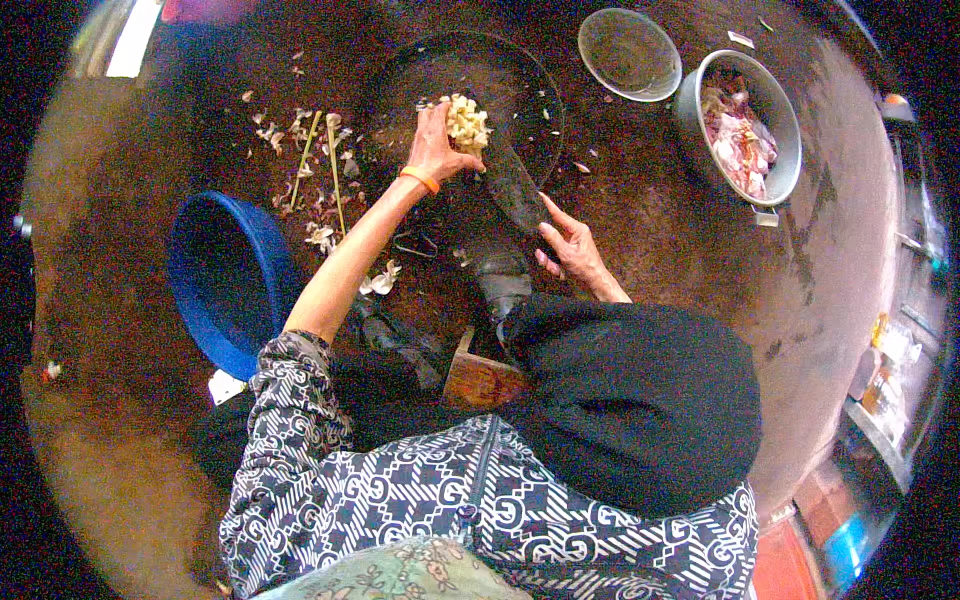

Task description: The person sits on the floor and chops garlic on a wooden board using a cleaver, then transfers the chopped garlic into a pot containing raw meat. They add salt and liquid seasoning from containers, then mix the contents by hand.

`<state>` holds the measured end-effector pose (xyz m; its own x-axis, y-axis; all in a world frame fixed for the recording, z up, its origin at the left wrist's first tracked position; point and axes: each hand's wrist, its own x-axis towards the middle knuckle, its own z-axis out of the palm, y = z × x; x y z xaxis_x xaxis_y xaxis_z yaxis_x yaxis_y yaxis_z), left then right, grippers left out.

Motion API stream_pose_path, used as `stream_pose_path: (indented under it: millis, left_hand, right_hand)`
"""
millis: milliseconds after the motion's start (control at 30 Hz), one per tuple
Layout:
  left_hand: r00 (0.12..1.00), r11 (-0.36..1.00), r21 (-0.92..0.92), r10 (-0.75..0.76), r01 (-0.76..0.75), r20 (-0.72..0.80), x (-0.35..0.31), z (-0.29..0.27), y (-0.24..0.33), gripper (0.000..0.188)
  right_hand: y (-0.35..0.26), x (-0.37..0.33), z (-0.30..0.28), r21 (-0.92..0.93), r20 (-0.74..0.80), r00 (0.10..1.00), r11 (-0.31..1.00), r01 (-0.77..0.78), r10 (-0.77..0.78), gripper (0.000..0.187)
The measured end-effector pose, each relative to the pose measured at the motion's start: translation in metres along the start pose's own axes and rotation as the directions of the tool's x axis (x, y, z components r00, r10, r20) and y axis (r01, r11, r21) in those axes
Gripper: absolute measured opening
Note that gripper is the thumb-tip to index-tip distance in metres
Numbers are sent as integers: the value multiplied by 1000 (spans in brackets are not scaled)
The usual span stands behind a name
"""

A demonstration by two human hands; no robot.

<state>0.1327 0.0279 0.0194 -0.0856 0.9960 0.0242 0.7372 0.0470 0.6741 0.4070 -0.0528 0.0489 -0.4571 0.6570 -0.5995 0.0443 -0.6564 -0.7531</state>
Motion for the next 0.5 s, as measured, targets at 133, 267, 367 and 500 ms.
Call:
stream_pose_path:
  millis: [133,267,367,500]
  left_hand:
    - [998,998,-29,60,-60,-19,7,12,35,108]
    - [983,979,-127,171,-162,60,48,38,118,106]
    - [940,933,-196,326,-303,100,84,65,204,99]
    - [870,852,-411,440,-325,224,89,94,303,108]
  right_hand:
    - [-14,-26,-10,184,-16,999,983,-26,29,55]
    - [-37,-64,-45,163,-204,962,963,216,-181,55]
    - [-69,-107,-82,49,-379,870,932,359,-315,56]
    - [-105,-195,-133,-181,-551,806,974,134,-214,54]
